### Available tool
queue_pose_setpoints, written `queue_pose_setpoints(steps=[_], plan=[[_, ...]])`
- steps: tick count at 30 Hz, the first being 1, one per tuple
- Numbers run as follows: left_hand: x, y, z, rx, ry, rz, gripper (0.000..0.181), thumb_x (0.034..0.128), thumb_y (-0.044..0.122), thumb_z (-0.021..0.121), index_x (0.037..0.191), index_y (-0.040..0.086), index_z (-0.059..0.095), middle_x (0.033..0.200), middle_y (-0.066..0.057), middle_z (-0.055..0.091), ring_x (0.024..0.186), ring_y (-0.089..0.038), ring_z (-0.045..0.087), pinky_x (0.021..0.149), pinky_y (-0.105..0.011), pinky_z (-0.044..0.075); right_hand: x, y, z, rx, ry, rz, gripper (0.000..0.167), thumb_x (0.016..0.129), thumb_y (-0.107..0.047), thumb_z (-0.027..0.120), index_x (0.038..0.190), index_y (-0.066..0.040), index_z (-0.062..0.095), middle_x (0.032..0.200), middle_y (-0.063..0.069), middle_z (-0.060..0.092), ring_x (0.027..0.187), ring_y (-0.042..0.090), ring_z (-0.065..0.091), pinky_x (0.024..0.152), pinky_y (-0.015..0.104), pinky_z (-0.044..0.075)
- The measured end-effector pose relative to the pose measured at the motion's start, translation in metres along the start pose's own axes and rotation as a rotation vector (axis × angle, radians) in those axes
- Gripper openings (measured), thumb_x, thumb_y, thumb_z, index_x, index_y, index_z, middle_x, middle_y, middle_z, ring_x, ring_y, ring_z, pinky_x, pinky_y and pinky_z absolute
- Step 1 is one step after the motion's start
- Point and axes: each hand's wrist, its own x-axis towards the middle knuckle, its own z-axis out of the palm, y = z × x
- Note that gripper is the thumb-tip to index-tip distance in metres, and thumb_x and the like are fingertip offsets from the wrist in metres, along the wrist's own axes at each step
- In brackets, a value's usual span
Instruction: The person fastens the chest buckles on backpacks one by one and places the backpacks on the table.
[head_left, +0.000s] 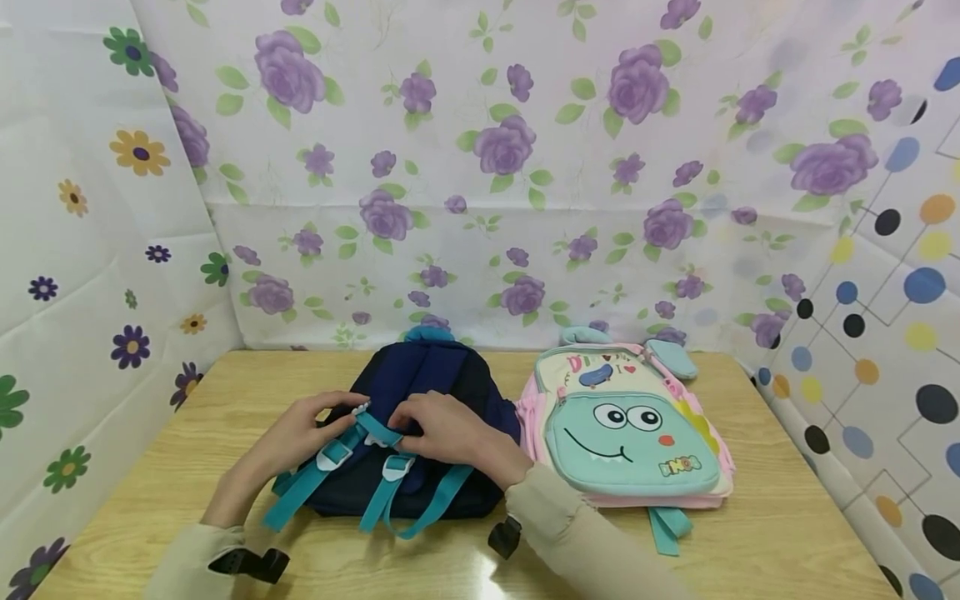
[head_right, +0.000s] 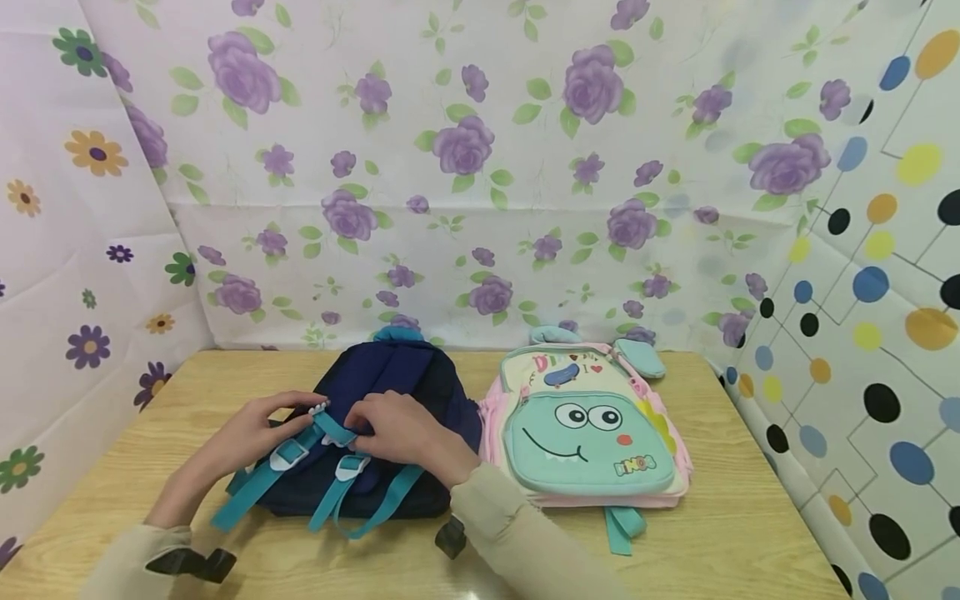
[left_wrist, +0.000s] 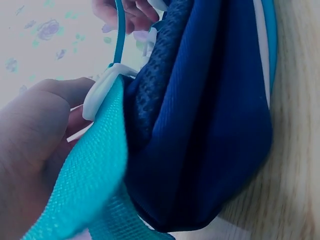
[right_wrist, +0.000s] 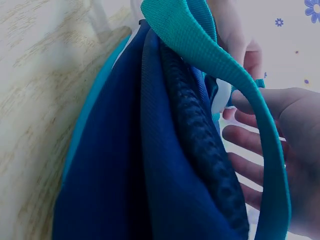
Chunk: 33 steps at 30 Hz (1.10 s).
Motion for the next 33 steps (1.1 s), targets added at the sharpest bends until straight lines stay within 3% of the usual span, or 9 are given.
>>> queue_pose_setpoints(steps=[9,16,21,25,33], plan=[[0.0,-0.002,0.001,0.006,-0.011,-0.02,0.036,0.1013,0.019,0.058,0.136,0.012,0.06,0.136,-0.008,0.062,0.125,-0.033,0.058,0.094,-0.048,0.051,0.005,-0.001,0.006,-0.038,-0.018,0.015,0.03,0.091,-0.038,0.072,0.118,-0.024,0.073,0.109,-0.009,0.069,0.1,0.008,0.058,0.094,0.025,0.044],[0.0,-0.002,-0.001,-0.005,-0.024,-0.033,0.035,0.1019,0.021,0.057,0.136,0.012,0.061,0.133,-0.006,0.063,0.117,-0.03,0.061,0.086,-0.033,0.053,0.01,-0.001,0.014,-0.099,-0.004,0.04,0.029,0.09,-0.043,0.072,0.113,-0.025,0.075,0.101,-0.011,0.068,0.088,0.007,0.054,0.084,0.023,0.042],[0.0,0.002,-0.004,-0.016,-0.024,-0.025,0.036,0.1016,0.022,0.058,0.135,0.01,0.06,0.132,-0.007,0.064,0.112,-0.028,0.062,0.084,-0.032,0.054,0.013,-0.003,0.019,-0.176,0.01,0.082,0.032,0.089,-0.046,0.072,0.115,-0.027,0.074,0.101,-0.01,0.068,0.082,0.01,0.049,0.075,0.024,0.04],[0.0,0.002,-0.007,-0.022,-0.027,-0.015,0.036,0.1012,0.023,0.059,0.135,0.011,0.061,0.129,-0.006,0.065,0.11,-0.025,0.063,0.083,-0.031,0.055,0.012,-0.005,0.022,-0.225,0.01,0.119,0.034,0.089,-0.048,0.071,0.117,-0.027,0.072,0.106,-0.008,0.068,0.085,0.013,0.05,0.077,0.028,0.043],[0.001,0.004,-0.016,-0.009,-0.032,-0.003,0.035,0.1005,0.024,0.06,0.134,0.013,0.062,0.126,-0.004,0.066,0.108,-0.024,0.063,0.082,-0.032,0.055,0.008,-0.006,0.021,-0.238,0.033,0.137,0.033,0.091,-0.047,0.069,0.115,-0.025,0.072,0.106,-0.007,0.065,0.084,0.013,0.049,0.076,0.028,0.043]])
